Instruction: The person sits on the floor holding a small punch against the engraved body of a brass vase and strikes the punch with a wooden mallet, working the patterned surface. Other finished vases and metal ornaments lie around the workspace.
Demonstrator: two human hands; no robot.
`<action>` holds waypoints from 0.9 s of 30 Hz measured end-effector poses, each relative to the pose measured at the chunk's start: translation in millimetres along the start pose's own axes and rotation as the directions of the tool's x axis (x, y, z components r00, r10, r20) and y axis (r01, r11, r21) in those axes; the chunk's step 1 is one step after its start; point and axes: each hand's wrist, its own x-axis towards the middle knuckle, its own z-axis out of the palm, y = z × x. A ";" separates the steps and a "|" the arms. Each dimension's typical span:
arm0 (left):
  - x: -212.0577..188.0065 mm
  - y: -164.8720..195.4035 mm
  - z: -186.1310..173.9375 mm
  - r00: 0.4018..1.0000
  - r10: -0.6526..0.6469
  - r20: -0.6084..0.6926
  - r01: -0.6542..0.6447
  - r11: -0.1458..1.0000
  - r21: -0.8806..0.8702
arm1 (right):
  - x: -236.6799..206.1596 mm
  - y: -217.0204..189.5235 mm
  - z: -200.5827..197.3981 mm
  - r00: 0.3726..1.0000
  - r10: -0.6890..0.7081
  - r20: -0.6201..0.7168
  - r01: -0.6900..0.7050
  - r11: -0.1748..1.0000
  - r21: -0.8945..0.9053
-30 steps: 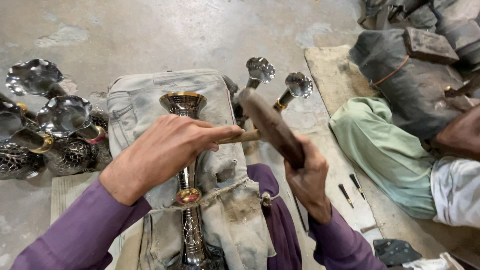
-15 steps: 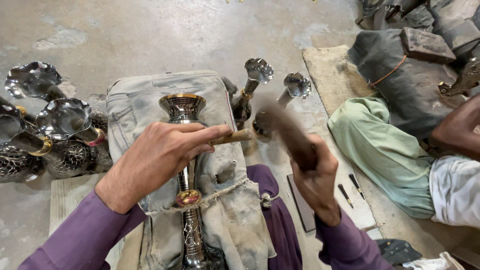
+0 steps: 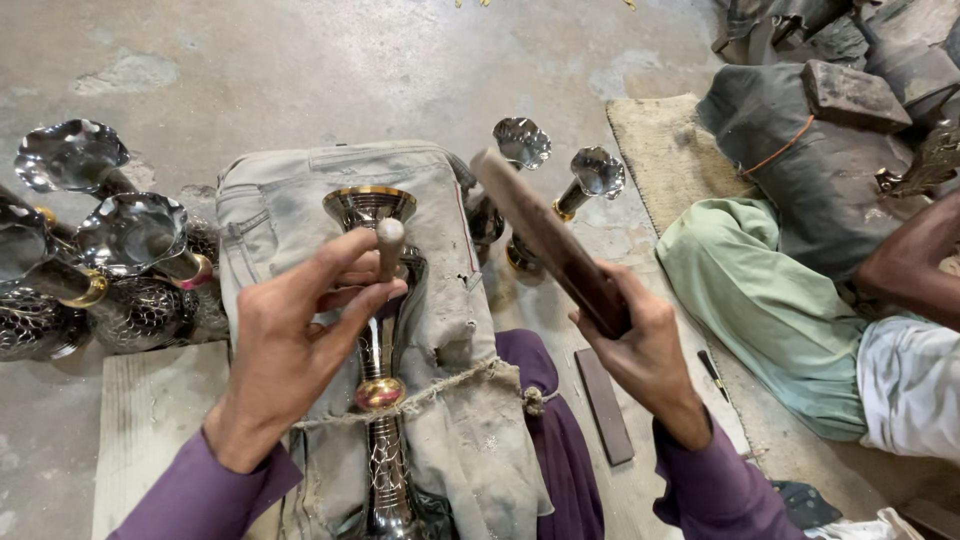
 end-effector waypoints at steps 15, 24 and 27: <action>-4.9 -4.1 5.8 0.994 0.106 0.013 -0.106 0.989 0.104 | 33.8 -66.7 -50.8 0.905 -0.421 -0.071 0.375 0.864 -0.336; -1.3 -2.0 10.9 0.999 -0.039 0.033 0.036 0.994 0.103 | 31.8 -75.1 -36.3 0.956 -0.294 0.004 0.263 0.851 -0.454; -19.4 -3.4 6.5 0.989 0.087 -0.122 -0.067 0.985 0.159 | 23.2 -61.9 -34.4 0.938 -0.346 -0.034 0.314 0.886 -0.341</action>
